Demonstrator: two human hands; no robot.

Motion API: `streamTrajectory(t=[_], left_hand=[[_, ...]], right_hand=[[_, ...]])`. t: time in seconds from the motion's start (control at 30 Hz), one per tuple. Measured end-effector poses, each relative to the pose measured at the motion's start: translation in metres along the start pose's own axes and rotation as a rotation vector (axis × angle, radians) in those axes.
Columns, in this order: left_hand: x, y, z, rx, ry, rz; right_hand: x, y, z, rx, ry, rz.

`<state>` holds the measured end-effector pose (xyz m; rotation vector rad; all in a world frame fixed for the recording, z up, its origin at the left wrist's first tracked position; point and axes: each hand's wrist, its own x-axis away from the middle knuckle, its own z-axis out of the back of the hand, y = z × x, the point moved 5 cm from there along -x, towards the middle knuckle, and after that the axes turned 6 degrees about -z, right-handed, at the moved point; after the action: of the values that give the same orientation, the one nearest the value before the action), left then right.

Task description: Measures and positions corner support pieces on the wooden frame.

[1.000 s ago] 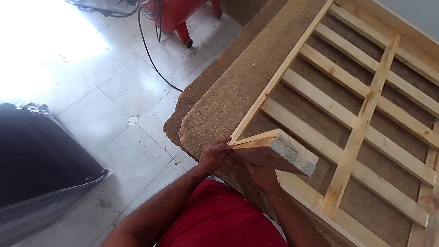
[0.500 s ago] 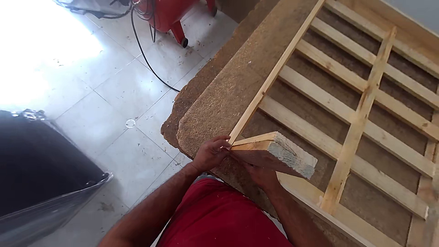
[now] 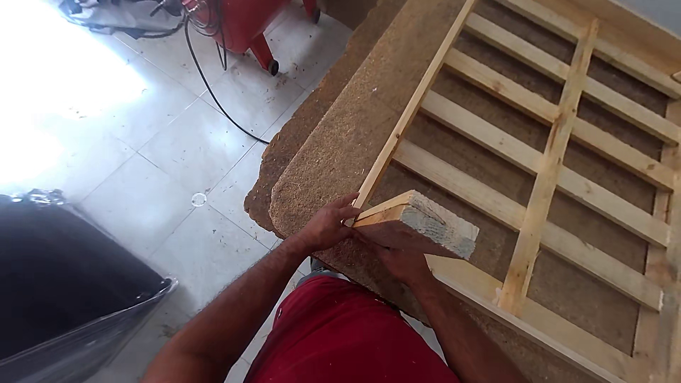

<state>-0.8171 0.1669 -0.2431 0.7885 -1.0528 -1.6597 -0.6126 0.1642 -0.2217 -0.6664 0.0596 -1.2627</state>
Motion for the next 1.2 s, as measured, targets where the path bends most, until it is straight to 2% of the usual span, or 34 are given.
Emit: streamTrajectory(t=[0.33,0.5,0.6,0.77,0.83,0.9,1.0,1.2], left_hand=[[0.001,0.003,0.002,-0.101,0.004,-0.093],[-0.003,0.020,0.009,-0.140,-0.015,-0.087],[-0.005,0.017,0.008,-0.171,-0.060,-0.062],[-0.002,0.015,0.002,-0.185,-0.006,-0.030],[-0.002,0.015,0.002,-0.218,0.020,-0.043],[-0.003,0.017,0.004,-0.248,0.000,-0.028],[-0.002,0.014,0.005,-0.241,-0.031,-0.005],[-0.001,0.018,0.003,-0.176,0.063,-0.036]], right_hand=[[0.000,0.000,-0.004,-0.013,0.047,0.052],[-0.003,0.007,-0.008,-0.062,0.050,-0.045],[-0.002,0.012,-0.013,-0.080,0.086,-0.107],[-0.002,0.010,-0.014,-0.102,0.104,-0.138],[-0.004,0.006,-0.011,-0.025,0.076,-0.113],[-0.007,0.006,-0.013,0.133,-0.032,-0.124],[-0.007,0.007,-0.010,0.150,-0.127,-0.148],[-0.001,-0.003,0.000,0.081,-0.036,-0.115]])
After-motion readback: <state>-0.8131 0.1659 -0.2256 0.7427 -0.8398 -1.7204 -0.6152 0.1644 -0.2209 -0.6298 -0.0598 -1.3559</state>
